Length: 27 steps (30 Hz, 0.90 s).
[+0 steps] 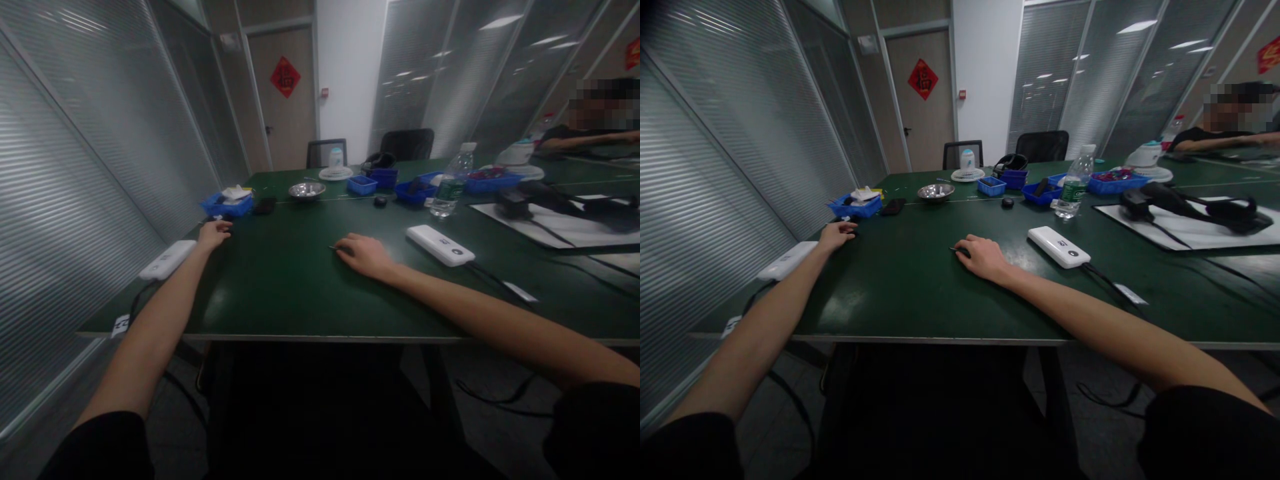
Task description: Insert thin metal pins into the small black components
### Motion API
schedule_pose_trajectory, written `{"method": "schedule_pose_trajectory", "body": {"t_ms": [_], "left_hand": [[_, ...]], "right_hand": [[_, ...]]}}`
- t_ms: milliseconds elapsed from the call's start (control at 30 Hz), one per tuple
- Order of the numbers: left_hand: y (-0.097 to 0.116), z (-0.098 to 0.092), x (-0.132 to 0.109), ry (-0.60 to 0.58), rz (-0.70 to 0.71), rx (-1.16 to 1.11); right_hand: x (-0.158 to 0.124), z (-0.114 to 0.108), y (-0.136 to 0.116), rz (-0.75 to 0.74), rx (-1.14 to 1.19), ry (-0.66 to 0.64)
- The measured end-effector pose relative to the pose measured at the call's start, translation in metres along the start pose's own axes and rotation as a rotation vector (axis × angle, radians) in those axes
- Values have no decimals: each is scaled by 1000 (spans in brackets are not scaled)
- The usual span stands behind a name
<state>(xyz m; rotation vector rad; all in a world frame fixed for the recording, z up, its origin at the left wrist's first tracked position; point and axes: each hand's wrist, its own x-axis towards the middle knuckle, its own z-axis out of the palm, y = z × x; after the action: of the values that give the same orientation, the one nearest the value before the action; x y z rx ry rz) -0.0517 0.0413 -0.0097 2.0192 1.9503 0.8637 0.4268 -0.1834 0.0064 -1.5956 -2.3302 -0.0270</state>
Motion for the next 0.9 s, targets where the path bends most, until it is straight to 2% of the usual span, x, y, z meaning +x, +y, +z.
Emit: {"method": "schedule_pose_trajectory", "body": {"t_ms": [333,467,600,700,900], "left_hand": [[-3,7,3,74,148,129],[0,7,-1,71,161,152],[8,3,-6,107,97,158],[11,0,-8,127,31,72],[3,-5,-10,119,-193,-83]], "right_hand": [[0,2,0,5,-8,10],[0,2,0,-7,-6,19],[0,3,1,-4,-19,18],[0,4,1,-2,-18,21],[0,4,3,-10,-7,13]]}}
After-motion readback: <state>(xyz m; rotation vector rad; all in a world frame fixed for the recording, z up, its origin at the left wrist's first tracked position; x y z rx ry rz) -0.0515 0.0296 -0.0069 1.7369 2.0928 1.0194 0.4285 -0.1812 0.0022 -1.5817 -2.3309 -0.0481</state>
